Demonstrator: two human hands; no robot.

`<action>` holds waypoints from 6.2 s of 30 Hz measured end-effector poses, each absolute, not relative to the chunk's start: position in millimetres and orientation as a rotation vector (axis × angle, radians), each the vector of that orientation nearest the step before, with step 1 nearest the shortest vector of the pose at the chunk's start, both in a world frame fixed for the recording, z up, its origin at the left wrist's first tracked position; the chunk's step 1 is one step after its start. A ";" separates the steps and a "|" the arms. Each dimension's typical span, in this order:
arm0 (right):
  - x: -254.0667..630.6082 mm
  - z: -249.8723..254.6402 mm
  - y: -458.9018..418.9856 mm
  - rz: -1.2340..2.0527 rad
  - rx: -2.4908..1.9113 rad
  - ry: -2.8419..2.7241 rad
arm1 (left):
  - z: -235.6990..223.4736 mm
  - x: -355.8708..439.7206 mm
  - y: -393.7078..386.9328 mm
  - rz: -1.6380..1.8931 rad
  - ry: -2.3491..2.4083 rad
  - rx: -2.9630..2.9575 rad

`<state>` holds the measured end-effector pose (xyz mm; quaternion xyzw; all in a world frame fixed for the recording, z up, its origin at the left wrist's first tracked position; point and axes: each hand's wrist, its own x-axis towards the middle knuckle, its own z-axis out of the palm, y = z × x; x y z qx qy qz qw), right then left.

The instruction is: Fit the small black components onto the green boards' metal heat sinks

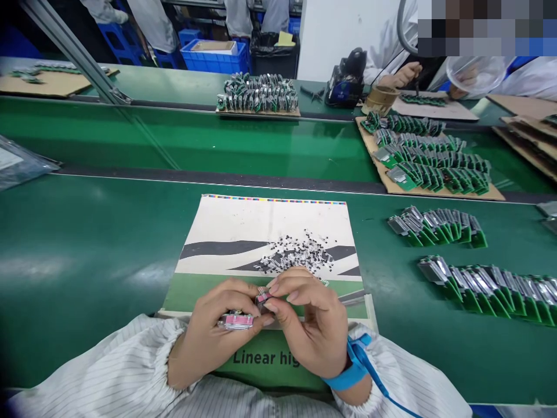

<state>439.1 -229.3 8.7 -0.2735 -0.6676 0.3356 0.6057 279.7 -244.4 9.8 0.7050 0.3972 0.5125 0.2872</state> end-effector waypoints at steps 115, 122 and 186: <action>490.7 27.3 -227.1 0.823 -1.115 -1.882 | -4.9 283.4 -227.3 0.881 0.894 1.125; 478.9 25.7 -225.3 0.773 -1.022 -1.865 | -4.4 285.7 -229.1 0.900 0.854 1.113; 437.2 8.2 -234.5 0.184 -0.863 -1.801 | 1.7 281.2 -233.3 0.953 0.776 1.561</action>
